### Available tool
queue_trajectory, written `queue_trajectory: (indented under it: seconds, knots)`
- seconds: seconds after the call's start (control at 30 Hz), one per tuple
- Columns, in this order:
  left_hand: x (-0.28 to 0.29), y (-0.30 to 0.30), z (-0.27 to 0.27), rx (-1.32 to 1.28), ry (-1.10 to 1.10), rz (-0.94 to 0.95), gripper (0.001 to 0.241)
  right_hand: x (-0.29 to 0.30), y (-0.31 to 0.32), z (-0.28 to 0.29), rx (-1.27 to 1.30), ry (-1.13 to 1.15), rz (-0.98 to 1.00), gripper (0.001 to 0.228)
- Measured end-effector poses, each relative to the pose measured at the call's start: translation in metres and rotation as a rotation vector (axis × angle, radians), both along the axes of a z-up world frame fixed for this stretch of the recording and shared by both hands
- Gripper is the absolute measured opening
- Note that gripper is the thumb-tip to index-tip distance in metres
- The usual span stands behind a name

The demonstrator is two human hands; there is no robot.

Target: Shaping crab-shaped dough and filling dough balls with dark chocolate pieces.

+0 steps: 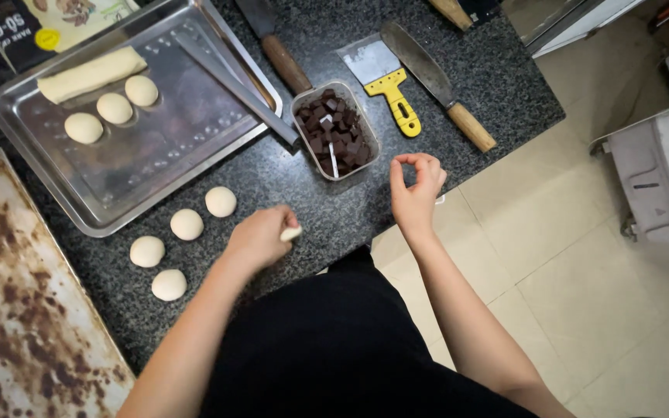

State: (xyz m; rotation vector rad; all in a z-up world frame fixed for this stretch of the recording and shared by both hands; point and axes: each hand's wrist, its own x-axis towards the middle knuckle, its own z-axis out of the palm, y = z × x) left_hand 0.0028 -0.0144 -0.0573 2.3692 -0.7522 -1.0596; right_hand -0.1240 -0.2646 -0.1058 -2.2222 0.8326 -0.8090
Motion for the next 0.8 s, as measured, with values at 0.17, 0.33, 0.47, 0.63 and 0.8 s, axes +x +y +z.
queue_trajectory:
  seconds: [0.17, 0.33, 0.47, 0.63, 0.8]
  knots:
    - [0.002, -0.008, 0.004, -0.204, -0.389, 0.033, 0.030, 0.014, -0.002, 0.023, -0.040, 0.089, 0.010, 0.008]
    - [-0.001, -0.008, -0.004, -0.229, -0.315, 0.052, 0.042, 0.042, -0.018, 0.052, -0.405, 0.250, 0.362, 0.013]
    - [0.003, -0.002, -0.014, -0.337, -0.449, 0.129, 0.042, 0.069, -0.039, 0.062, -0.574, 0.406, 0.579, 0.011]
    - [-0.001, 0.001, -0.037, -0.354, -0.398, 0.243, 0.055, 0.096, -0.054, 0.059, -0.781, 0.510, 0.853, 0.029]
    - [0.002, -0.004, -0.032, -0.268, -0.175, 0.331, 0.058, 0.107, -0.057, 0.057, -0.836, 0.544, 0.944, 0.033]
